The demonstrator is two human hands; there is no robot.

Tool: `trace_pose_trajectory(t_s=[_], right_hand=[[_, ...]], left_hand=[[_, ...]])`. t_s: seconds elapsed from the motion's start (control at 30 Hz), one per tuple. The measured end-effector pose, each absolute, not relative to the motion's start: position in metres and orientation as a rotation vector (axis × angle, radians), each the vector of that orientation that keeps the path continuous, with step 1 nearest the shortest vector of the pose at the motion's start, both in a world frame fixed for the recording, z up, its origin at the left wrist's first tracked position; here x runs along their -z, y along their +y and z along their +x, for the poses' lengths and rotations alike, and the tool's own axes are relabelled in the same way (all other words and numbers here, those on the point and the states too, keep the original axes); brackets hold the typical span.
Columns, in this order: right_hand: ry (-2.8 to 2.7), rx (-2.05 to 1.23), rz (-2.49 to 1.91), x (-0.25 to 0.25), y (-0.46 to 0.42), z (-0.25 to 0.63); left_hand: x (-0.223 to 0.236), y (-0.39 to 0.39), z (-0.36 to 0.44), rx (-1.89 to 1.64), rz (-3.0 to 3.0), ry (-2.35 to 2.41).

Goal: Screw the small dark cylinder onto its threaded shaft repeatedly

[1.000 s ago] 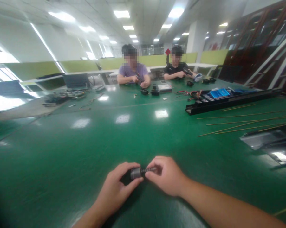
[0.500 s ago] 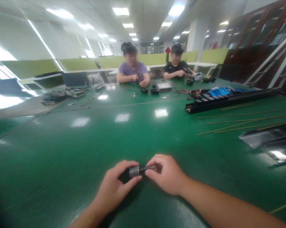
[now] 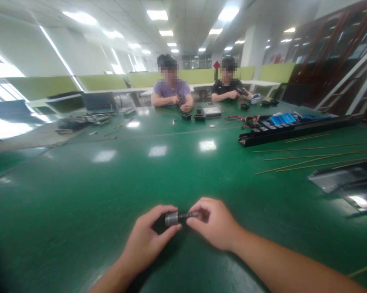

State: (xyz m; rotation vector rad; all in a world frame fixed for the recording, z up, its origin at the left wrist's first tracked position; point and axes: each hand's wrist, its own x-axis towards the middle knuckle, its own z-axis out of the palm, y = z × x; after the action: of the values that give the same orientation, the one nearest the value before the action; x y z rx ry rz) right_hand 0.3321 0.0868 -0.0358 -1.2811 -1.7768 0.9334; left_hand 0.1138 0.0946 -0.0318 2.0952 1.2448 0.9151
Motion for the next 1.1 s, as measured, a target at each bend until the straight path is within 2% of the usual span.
trace_pose_trajectory(t_s=[1.1], right_hand=[[-1.609,-1.007,-1.308,0.0408,0.0875,0.3330]], left_hand=[[0.0307,0.0947,0.1152,-1.021,2.087,1.245]])
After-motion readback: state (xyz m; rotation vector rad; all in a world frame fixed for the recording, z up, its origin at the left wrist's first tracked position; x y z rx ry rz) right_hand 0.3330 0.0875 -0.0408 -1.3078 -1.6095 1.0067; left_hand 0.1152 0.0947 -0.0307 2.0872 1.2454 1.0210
